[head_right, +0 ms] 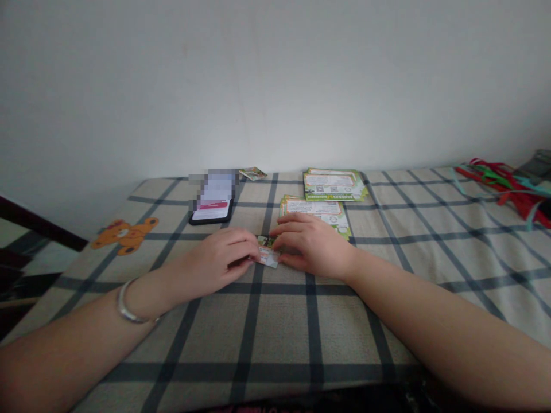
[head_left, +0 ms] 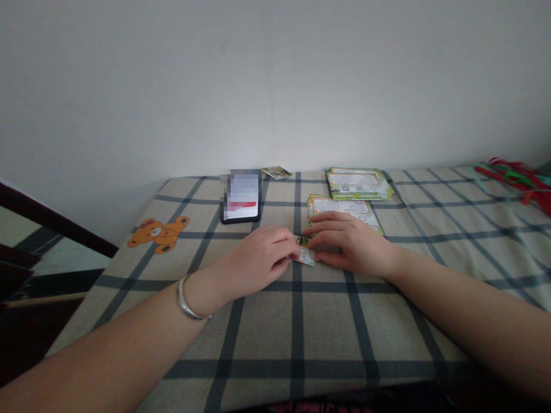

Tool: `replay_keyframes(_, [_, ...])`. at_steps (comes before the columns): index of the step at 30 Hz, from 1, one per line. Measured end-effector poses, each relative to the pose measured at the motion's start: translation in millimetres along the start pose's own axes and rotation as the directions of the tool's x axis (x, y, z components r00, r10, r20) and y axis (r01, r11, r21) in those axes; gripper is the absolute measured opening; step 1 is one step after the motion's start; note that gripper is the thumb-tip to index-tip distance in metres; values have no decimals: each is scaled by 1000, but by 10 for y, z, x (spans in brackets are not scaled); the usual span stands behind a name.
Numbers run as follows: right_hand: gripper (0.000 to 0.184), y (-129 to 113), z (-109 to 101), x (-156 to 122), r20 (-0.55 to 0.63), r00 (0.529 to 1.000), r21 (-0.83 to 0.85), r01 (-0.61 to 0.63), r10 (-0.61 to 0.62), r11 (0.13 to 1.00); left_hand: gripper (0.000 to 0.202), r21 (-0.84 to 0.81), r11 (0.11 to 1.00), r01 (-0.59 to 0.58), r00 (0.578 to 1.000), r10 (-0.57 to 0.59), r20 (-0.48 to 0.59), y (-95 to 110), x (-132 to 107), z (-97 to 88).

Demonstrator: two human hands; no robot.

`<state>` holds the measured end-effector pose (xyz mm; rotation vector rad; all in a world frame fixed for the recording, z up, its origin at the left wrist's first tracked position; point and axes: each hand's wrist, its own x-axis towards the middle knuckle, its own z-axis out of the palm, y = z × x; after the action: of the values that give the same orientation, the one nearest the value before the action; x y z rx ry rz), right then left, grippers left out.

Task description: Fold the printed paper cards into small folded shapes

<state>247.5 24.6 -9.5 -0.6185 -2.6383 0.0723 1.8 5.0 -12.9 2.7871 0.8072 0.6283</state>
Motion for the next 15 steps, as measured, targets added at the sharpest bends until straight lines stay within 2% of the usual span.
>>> replay_keyframes(4, [22,4,20,-7,21,1000,9,-22,22,1000,14,67,998,-2,1000,3,-3,-17,4,-3])
replay_keyframes(15, [16,-33,-26,35,5,998,4,55,-55,999,21,162,985,54,998,-59,24,-36,-11,-50])
